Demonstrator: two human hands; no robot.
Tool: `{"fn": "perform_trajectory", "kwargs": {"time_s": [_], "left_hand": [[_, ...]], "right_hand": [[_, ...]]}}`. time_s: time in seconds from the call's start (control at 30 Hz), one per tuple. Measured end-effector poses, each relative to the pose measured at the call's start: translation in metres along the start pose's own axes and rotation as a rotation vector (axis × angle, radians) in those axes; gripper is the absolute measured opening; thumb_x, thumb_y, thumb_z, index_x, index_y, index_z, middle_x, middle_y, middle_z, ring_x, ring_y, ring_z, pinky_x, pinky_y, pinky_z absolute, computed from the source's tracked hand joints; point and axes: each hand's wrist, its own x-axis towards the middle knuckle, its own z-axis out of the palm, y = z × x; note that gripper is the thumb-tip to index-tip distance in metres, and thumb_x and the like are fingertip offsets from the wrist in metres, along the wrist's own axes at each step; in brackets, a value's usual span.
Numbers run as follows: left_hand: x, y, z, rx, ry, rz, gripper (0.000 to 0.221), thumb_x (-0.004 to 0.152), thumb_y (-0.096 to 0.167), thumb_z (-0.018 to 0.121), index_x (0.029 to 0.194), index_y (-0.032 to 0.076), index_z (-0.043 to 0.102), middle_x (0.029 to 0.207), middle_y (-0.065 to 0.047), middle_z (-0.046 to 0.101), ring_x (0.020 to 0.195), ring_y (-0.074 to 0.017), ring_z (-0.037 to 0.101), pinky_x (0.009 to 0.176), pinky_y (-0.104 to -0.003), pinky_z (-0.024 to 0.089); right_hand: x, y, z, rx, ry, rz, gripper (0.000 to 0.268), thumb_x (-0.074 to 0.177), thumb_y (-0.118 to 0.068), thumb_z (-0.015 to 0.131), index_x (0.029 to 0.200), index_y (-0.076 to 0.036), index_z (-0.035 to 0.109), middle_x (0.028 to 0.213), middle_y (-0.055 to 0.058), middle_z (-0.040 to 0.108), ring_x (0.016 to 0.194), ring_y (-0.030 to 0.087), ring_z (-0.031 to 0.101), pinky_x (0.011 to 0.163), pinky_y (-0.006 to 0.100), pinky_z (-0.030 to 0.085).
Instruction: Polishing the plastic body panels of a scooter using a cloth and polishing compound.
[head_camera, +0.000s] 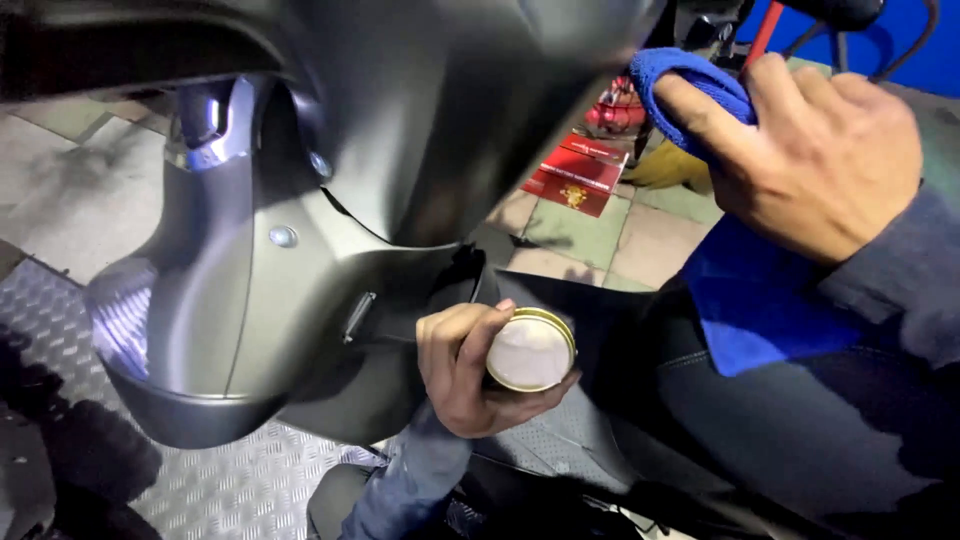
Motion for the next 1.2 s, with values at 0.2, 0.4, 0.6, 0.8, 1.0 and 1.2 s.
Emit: {"fn": "perform_trajectory", "kwargs": {"time_s": [0.2, 0.4, 0.6, 0.8, 1.0, 1.2], "left_hand": [[0.000, -0.013, -0.002, 0.055, -0.015, 0.013, 0.071, 0.079, 0.060, 0.081, 0.121, 0.007, 0.062, 0.103, -0.007, 0.066, 0.089, -0.0236, 0.067, 0.086, -0.039, 0.051], [-0.001, -0.015, -0.002, 0.111, 0.055, -0.016, 0.069, 0.075, 0.063, 0.080, 0.115, 0.009, 0.066, 0.102, -0.006, 0.065, 0.086, -0.0238, 0.067, 0.082, -0.040, 0.052], [-0.003, -0.013, -0.012, 0.151, 0.042, 0.005, 0.069, 0.075, 0.063, 0.079, 0.117, 0.010, 0.064, 0.104, -0.006, 0.066, 0.086, -0.0246, 0.068, 0.080, -0.041, 0.051], [-0.004, -0.008, -0.021, 0.144, 0.070, -0.009, 0.066, 0.078, 0.060, 0.077, 0.118, 0.010, 0.064, 0.099, -0.008, 0.069, 0.085, -0.0243, 0.069, 0.079, -0.040, 0.050], [-0.008, -0.009, -0.029, 0.154, 0.066, -0.012, 0.069, 0.078, 0.061, 0.078, 0.120, 0.009, 0.063, 0.101, -0.009, 0.068, 0.088, -0.0250, 0.069, 0.081, -0.040, 0.050], [-0.011, -0.011, -0.028, 0.130, 0.007, -0.050, 0.071, 0.073, 0.060, 0.083, 0.119, 0.010, 0.064, 0.102, -0.008, 0.067, 0.090, -0.0243, 0.068, 0.084, -0.040, 0.049]], "right_hand": [[-0.008, 0.003, 0.021, -0.057, -0.007, -0.033, 0.050, 0.113, -0.040, 0.058, 0.163, -0.042, 0.058, 0.092, -0.008, 0.051, 0.063, 0.004, 0.048, 0.060, 0.019, 0.037], [-0.016, -0.012, 0.042, 0.130, -0.007, 0.035, 0.062, 0.104, -0.054, 0.062, 0.163, -0.037, 0.064, 0.096, 0.000, 0.049, 0.074, 0.015, 0.052, 0.074, 0.028, 0.040], [-0.019, -0.015, 0.041, 0.339, -0.041, 0.082, 0.072, 0.101, -0.024, 0.071, 0.172, -0.028, 0.064, 0.097, 0.010, 0.048, 0.072, 0.025, 0.051, 0.078, 0.035, 0.050], [-0.014, -0.021, 0.054, 0.317, -0.029, 0.115, 0.086, 0.088, -0.024, 0.076, 0.173, -0.029, 0.062, 0.102, 0.010, 0.051, 0.073, 0.027, 0.055, 0.078, 0.035, 0.053], [-0.010, -0.025, 0.055, 0.320, 0.001, 0.123, 0.080, 0.093, -0.022, 0.076, 0.172, -0.028, 0.062, 0.100, 0.010, 0.050, 0.071, 0.027, 0.054, 0.075, 0.036, 0.052], [-0.027, -0.020, 0.038, 0.194, -0.026, 0.088, 0.068, 0.098, -0.043, 0.070, 0.165, -0.033, 0.064, 0.096, 0.002, 0.050, 0.073, 0.019, 0.057, 0.072, 0.032, 0.047]]}}
